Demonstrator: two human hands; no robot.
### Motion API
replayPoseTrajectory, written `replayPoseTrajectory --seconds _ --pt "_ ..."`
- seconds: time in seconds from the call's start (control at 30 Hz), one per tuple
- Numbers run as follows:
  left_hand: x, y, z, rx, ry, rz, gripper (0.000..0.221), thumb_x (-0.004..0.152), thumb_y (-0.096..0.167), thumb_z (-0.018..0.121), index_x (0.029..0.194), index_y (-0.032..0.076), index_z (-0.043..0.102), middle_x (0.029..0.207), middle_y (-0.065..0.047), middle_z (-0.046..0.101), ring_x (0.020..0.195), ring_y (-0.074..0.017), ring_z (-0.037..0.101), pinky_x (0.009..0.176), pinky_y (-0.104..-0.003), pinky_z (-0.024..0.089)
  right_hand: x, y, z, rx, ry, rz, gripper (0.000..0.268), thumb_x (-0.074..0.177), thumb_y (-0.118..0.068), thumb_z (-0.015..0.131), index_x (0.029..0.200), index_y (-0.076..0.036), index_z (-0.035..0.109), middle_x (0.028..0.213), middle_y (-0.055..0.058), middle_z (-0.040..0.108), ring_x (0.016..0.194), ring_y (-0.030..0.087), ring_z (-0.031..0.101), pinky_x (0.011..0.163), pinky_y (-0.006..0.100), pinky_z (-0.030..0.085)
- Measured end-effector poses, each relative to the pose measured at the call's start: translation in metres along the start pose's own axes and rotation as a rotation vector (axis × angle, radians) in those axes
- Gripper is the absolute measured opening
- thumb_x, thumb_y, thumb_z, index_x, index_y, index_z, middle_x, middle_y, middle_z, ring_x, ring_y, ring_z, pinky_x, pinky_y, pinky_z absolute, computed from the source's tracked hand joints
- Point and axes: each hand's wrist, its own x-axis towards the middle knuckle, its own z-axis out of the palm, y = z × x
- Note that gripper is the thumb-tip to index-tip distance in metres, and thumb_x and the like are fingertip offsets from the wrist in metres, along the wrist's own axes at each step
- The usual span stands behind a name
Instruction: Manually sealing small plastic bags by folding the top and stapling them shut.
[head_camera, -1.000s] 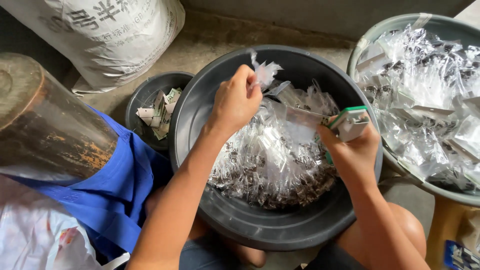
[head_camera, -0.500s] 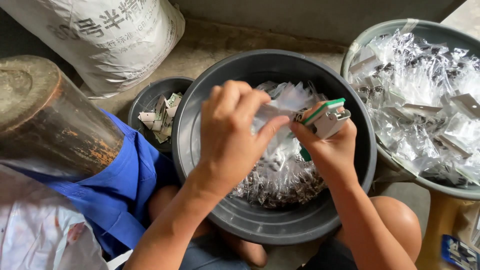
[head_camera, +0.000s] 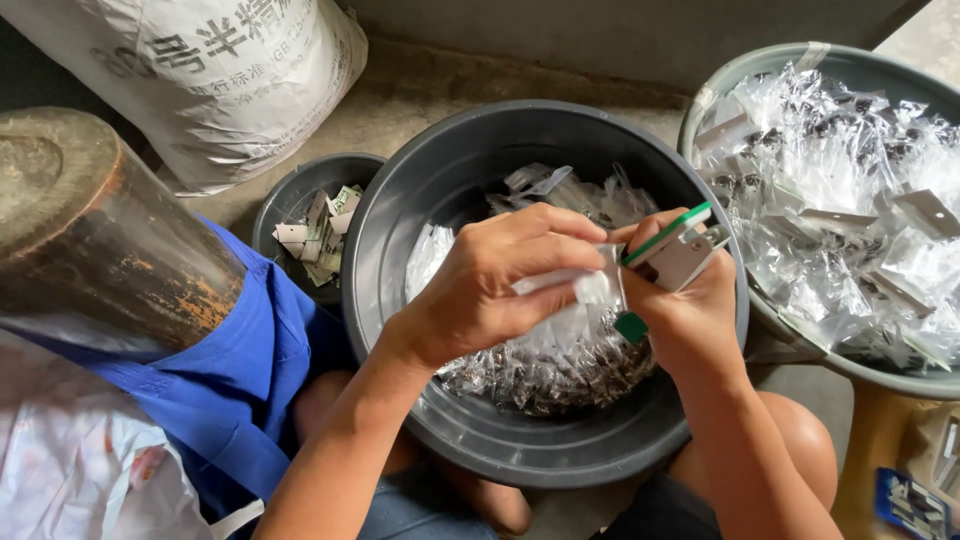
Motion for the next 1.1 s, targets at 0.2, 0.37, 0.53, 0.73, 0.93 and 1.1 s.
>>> replayPoseTrajectory --seconds 0.2,0.37,0.53,0.73,0.93,1.1 --pt "-0.022 -0.025 0.028 0.005 0.122 -0.204 0.022 0.097 0.012 0.073 0.118 0.017 0.07 0.106 -0.006 0.065 0.1 -0.021 0.068 0.09 -0.033 0.059 0.005 0.032 -0.002 0.114 -0.003 0.008 0.03 0.079 -0.003 0.086 0.092 -0.01 0.059 0.089 0.009 0.065 0.081 0.016 0.063 0.076 0.03 0.052" --pt "-0.027 -0.037 0.045 0.108 0.228 -0.32 0.023 0.092 0.003 0.072 0.108 0.019 0.07 0.089 0.0 0.064 0.085 -0.0236 0.072 0.077 -0.035 0.059 0.022 0.035 -0.023 0.762 0.153 0.338 0.029 0.092 -0.01 0.071 0.116 -0.012 0.055 0.096 0.006 0.063 0.089 0.018 0.066 0.08 0.035 0.051" --pt "-0.029 -0.044 0.05 0.203 0.293 -0.41 0.034 0.085 0.001 0.079 0.112 0.012 0.062 0.093 -0.011 0.07 0.093 -0.0306 0.074 0.077 -0.036 0.063 0.019 0.014 -0.01 0.449 0.357 0.101 0.047 0.095 -0.013 0.076 0.136 -0.014 0.054 0.092 0.009 0.068 0.085 0.019 0.073 0.08 0.03 0.056" --pt "-0.031 -0.048 0.085 0.187 0.308 -0.422 0.029 0.081 0.002 0.084 0.101 0.011 0.064 0.086 -0.008 0.072 0.084 -0.0286 0.075 0.071 -0.037 0.063 0.027 0.044 0.004 0.083 0.339 -0.013 0.033 0.107 -0.04 0.064 0.088 -0.013 0.062 0.067 0.0 0.057 0.054 0.007 0.059 0.05 0.019 0.049" --pt "-0.031 -0.044 0.096 0.093 0.377 -0.443 0.029 0.078 0.005 0.087 0.095 0.01 0.064 0.082 -0.008 0.072 0.078 -0.0269 0.076 0.065 -0.035 0.063 0.049 0.093 0.004 -0.24 0.311 -0.099 0.054 0.1 -0.052 0.076 0.071 -0.009 0.06 0.06 0.003 0.054 0.062 0.01 0.045 0.063 0.027 0.04" --pt "-0.053 -0.066 0.102 0.077 0.405 -0.491 0.025 0.081 0.009 0.085 0.096 0.01 0.065 0.082 -0.008 0.07 0.073 -0.0272 0.075 0.063 -0.034 0.062 0.041 0.092 -0.001 -0.162 0.344 -0.049 0.044 0.102 -0.044 0.076 0.074 -0.014 0.058 0.065 -0.003 0.053 0.067 0.007 0.044 0.066 0.023 0.041"
